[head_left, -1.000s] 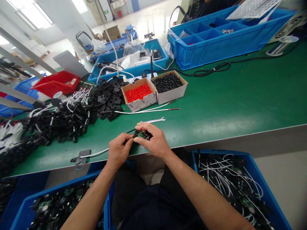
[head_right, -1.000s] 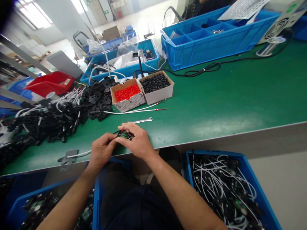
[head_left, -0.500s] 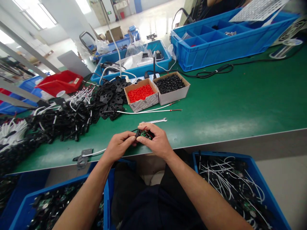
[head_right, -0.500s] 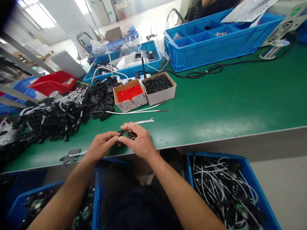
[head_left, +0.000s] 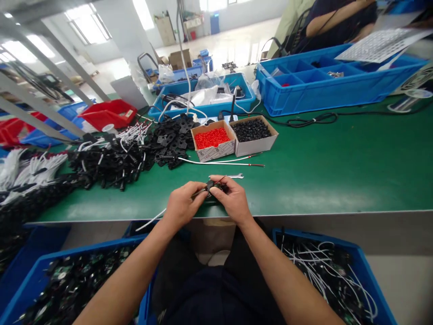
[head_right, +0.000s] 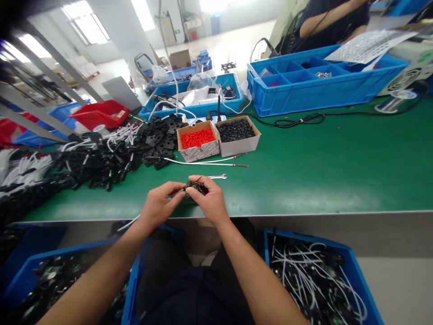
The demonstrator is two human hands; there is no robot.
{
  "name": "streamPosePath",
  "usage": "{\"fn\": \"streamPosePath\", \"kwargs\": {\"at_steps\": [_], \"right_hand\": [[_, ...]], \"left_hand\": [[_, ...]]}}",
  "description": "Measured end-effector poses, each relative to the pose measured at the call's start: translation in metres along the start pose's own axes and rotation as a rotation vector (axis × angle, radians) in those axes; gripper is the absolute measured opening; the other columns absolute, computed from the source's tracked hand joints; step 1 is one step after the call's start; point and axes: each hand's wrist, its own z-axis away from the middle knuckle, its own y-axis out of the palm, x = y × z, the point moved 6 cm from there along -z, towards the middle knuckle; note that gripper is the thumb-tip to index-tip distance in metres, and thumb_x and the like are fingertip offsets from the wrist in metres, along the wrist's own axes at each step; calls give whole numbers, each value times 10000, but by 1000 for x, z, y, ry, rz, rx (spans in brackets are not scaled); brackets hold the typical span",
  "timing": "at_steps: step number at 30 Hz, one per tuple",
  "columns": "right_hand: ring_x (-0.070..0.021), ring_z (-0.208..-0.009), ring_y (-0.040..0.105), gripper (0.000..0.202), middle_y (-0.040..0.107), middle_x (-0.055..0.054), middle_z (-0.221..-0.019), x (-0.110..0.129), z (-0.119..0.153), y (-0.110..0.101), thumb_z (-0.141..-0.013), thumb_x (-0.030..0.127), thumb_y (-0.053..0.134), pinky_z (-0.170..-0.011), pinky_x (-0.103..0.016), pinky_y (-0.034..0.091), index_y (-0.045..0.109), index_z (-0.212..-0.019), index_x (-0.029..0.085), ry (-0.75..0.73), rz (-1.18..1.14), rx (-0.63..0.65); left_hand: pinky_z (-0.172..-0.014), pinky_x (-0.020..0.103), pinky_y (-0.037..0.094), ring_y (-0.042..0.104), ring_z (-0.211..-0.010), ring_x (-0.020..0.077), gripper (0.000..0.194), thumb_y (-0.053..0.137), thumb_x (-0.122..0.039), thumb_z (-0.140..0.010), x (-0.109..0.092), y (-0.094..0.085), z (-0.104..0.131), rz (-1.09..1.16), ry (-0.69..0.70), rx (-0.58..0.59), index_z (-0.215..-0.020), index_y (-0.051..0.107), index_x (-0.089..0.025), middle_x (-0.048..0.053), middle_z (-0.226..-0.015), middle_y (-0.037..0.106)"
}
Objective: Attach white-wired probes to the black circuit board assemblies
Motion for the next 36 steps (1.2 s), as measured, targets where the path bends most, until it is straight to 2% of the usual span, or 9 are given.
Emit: {"fn": "streamPosePath", "kwargs": {"at_steps": [6,8,12,14,19,26,31,33,36], "right_hand": [[-121,-1125,560,355,568,-66,-1189,18,22,-4,-862,371,680,-1046,-239,446,663,-1130,140,-47,-8,75],[-137,-1174,541,309,555,-71,-1214,27,36,-10,-866,342,677,-1077,-265,432,669,-1106,147,-62,3,98],[-155,-1157,555,294,554,-82,-1219,34,59,-30,-869,350,676,-1057,-295,459,666,-1080,146,8,-30,19],[-164,-1096,586,336,549,-93,-1229,32,67,-39,-864,388,680,-977,-297,510,647,-1087,139,84,-107,-32],[-161,-942,634,502,554,-132,-1210,28,75,-48,-847,460,685,-778,-262,567,546,-1195,126,274,-343,-83],[-185,-938,645,649,527,-145,-1255,25,78,-59,-806,500,698,-716,-257,580,466,-1294,140,339,-489,-159],[-177,-914,646,662,529,-140,-1250,25,80,-64,-833,507,661,-690,-260,585,443,-1349,152,337,-510,-171],[-179,-919,645,662,525,-145,-1250,26,81,-67,-840,507,652,-690,-261,584,434,-1353,150,329,-527,-183],[-182,-950,640,608,519,-140,-1258,27,81,-68,-867,501,617,-711,-264,584,432,-1331,156,311,-554,-187]], "left_hand": [[-706,225,460,614,-776,131,259,542,-322,-907,-1,-11,16,390,-144,370,-1053,688,-166,28,-890,683],[-734,234,472,628,-804,140,240,529,-304,-911,-1,-9,18,408,-131,368,-1007,699,-164,33,-894,690],[-820,262,458,616,-898,153,189,561,-292,-904,-7,3,-3,66,12,93,-1000,692,-195,40,-972,668],[-838,285,453,598,-964,177,211,553,-313,-916,-17,18,-22,-145,74,57,-1057,672,-209,55,-1035,639],[-865,386,447,566,-1058,282,260,465,-288,-937,-31,56,-71,-567,155,257,-990,671,-138,129,-1055,630],[-842,372,469,634,-946,284,268,529,-200,-810,-25,74,-96,-563,155,404,-998,664,-64,199,-1011,662],[-863,348,452,625,-981,237,366,382,-166,-919,-36,60,-85,-450,232,347,-1243,546,-123,119,-1074,661],[-838,307,450,618,-956,202,411,393,-183,-934,-45,41,-73,-243,232,267,-1333,481,-137,92,-1086,654],[-766,245,438,599,-840,142,326,451,-216,-928,-56,17,-41,167,150,239,-1223,587,-186,34,-993,661]]}}
